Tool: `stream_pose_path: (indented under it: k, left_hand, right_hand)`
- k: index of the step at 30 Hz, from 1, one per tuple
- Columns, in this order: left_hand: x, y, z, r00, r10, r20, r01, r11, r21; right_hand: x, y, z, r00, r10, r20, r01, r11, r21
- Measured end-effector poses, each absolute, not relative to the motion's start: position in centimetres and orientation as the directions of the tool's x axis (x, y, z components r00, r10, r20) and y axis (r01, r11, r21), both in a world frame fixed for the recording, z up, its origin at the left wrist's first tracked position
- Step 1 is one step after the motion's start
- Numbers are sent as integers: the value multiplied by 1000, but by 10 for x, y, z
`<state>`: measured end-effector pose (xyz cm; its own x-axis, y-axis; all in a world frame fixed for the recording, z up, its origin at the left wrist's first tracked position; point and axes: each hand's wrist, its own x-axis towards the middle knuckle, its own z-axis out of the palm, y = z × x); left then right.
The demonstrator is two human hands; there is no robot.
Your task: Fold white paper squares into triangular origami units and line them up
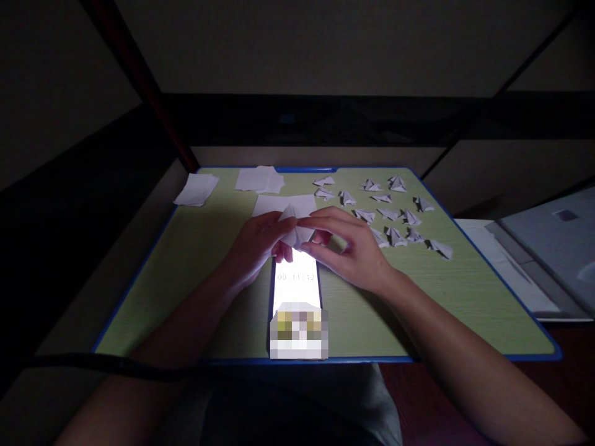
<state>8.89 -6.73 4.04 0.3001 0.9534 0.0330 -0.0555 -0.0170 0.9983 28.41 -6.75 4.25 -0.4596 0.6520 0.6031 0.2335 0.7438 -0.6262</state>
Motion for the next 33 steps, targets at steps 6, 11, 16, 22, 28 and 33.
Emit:
stream_pose_path:
  k: [6,11,16,22,28,33]
  left_hand:
    - [91,-70,45,339,941,-2,-49,19,999]
    - [93,-70,42,336,942,-17,-72,44,996]
    - [93,-69,38,338,941,13,-77,13,997]
    - [96,-74,45,276,959,70,59,-89,994]
    - [98,-76,48,223,957,186,129,-218,967]
    - [98,-74,42,135,936,325,193,-346,918]
  right_hand:
    - [284,-68,39,-392,719,574,251,683,-686]
    - [281,-67,36,-330,775,539,178,612,-771]
    - [277,-67,36,-252,817,519,127,559,-819]
    - [278,-68,37,-242,837,491,154,533,-832]
    - [278,-69,42,-257,821,509,197,561,-804]
    - [277,-70,42,-240,819,521,214,568,-794]
